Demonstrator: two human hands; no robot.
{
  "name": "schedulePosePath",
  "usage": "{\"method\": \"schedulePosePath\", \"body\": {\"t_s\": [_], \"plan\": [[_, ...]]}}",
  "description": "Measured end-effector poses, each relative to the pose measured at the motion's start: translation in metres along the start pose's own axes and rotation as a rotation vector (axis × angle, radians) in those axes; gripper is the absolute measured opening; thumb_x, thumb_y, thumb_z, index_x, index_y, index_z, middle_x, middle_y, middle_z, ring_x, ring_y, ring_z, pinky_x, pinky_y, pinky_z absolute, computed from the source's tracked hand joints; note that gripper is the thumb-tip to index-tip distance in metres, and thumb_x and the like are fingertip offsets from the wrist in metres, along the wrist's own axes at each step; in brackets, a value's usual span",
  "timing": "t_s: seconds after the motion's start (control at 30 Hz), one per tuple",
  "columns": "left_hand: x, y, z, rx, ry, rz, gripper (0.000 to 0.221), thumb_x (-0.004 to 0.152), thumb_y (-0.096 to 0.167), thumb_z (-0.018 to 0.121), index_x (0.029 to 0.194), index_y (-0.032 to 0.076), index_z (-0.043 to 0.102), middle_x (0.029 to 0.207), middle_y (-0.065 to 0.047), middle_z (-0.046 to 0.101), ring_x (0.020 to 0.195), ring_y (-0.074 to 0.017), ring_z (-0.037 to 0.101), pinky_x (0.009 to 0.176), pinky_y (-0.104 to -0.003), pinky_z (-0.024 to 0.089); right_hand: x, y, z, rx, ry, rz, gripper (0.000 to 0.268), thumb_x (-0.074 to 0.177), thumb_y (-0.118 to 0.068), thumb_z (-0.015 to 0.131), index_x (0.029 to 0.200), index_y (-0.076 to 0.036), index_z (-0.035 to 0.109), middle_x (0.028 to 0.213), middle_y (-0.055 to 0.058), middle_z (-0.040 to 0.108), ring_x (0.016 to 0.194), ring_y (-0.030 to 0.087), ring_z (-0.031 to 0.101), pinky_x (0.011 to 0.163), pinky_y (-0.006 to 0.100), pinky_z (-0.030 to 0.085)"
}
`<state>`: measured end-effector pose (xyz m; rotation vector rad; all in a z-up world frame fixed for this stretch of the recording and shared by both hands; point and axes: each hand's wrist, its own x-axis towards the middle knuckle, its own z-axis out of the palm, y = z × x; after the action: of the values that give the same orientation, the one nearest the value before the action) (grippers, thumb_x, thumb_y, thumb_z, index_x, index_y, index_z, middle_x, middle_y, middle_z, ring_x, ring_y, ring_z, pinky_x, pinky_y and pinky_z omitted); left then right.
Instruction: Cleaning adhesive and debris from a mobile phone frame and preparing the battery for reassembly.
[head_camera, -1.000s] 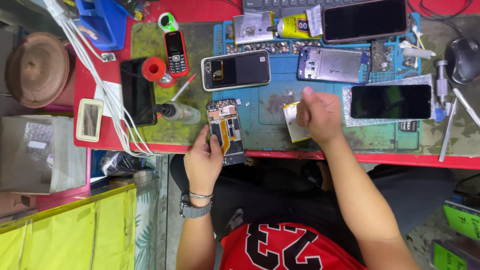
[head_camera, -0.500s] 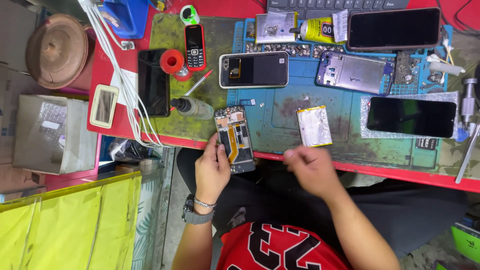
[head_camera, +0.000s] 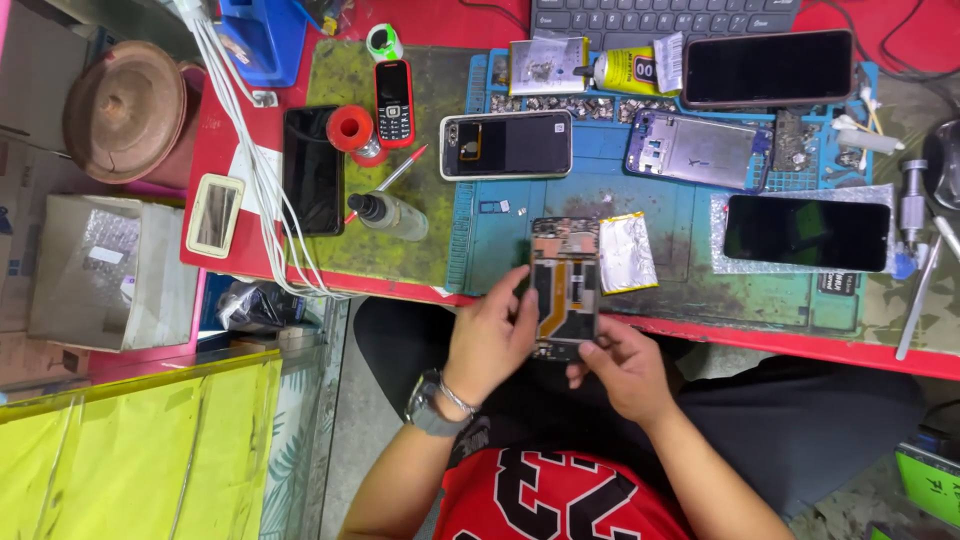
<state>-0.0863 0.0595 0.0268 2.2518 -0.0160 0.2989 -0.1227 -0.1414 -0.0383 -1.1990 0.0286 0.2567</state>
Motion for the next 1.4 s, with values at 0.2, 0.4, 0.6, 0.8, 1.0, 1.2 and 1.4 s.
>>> {"method": "schedulePosePath", "body": {"t_s": [0.2, 0.4, 0.6, 0.8, 1.0, 1.2, 1.4], "plan": [[0.087, -0.059, -0.003, 0.264, 0.072, 0.157, 0.015, 0.095, 0.022, 0.067, 0.103, 0.014, 0.077, 0.09, -0.003, 0.067, 0.087, -0.0315, 0.07, 0.075, -0.043, 0.058, -0.015, 0.003, -0.035, 0.001, 0.093, -0.074, 0.027, 0.096, 0.001, 0.06, 0.119, 0.014, 0.064, 0.076, 0.022, 0.071, 0.06, 0.035, 0.079, 0.051, 0.046, 0.07], [0.101, -0.067, 0.005, 0.22, -0.022, 0.113, 0.012, 0.091, 0.024, 0.072, 0.101, 0.02, 0.076, 0.089, -0.004, 0.062, 0.089, -0.035, 0.068, 0.077, -0.046, 0.056, -0.021, 0.002, -0.037, 0.037, 0.114, -0.102, 0.028, 0.095, 0.001, 0.06, 0.12, 0.015, 0.063, 0.076, 0.021, 0.072, 0.06, 0.033, 0.079, 0.051, 0.044, 0.071], [0.103, -0.068, 0.008, 0.237, -0.066, 0.035, 0.01, 0.09, 0.028, 0.073, 0.099, 0.027, 0.076, 0.09, 0.0, 0.059, 0.091, -0.0316, 0.068, 0.077, -0.044, 0.056, -0.02, 0.004, -0.036, 0.024, 0.106, -0.087, 0.029, 0.094, 0.002, 0.061, 0.119, 0.016, 0.063, 0.075, 0.023, 0.072, 0.059, 0.034, 0.079, 0.05, 0.045, 0.07], [0.104, -0.064, 0.004, 0.213, -0.087, 0.059, 0.011, 0.091, 0.024, 0.07, 0.1, 0.025, 0.077, 0.09, -0.003, 0.059, 0.089, -0.0339, 0.067, 0.076, -0.044, 0.056, -0.021, 0.003, -0.032, 0.023, 0.101, -0.081, 0.029, 0.093, 0.003, 0.061, 0.119, 0.016, 0.064, 0.075, 0.022, 0.072, 0.06, 0.033, 0.079, 0.051, 0.044, 0.07], [0.095, -0.062, 0.002, 0.134, 0.019, 0.158, 0.015, 0.096, 0.018, 0.068, 0.105, 0.018, 0.079, 0.087, -0.005, 0.061, 0.088, -0.0329, 0.068, 0.076, -0.043, 0.057, -0.016, -0.006, -0.028, 0.02, 0.087, -0.082, 0.031, 0.093, 0.003, 0.062, 0.122, 0.016, 0.063, 0.076, 0.022, 0.072, 0.061, 0.033, 0.079, 0.052, 0.045, 0.07], [0.06, -0.06, -0.01, -0.013, 0.358, 0.218, 0.009, 0.093, 0.008, 0.073, 0.101, 0.006, 0.077, 0.089, -0.005, 0.068, 0.077, -0.0221, 0.068, 0.066, -0.032, 0.055, 0.045, -0.061, -0.006, -0.159, 0.085, -0.02, 0.04, 0.102, -0.006, 0.054, 0.138, 0.01, 0.054, 0.07, 0.024, 0.067, 0.054, 0.03, 0.071, 0.055, 0.043, 0.066], [0.044, -0.064, -0.043, 0.064, 0.588, 0.053, 0.079, 0.083, 0.016, 0.091, 0.138, -0.001, 0.037, 0.119, -0.02, 0.042, 0.101, -0.0328, 0.052, 0.084, -0.04, 0.046, 0.162, -0.099, 0.039, -0.292, -0.036, -0.019, 0.037, 0.101, 0.0, 0.056, 0.137, 0.008, 0.058, 0.072, 0.024, 0.069, 0.052, 0.027, 0.071, 0.05, 0.038, 0.066]]}}
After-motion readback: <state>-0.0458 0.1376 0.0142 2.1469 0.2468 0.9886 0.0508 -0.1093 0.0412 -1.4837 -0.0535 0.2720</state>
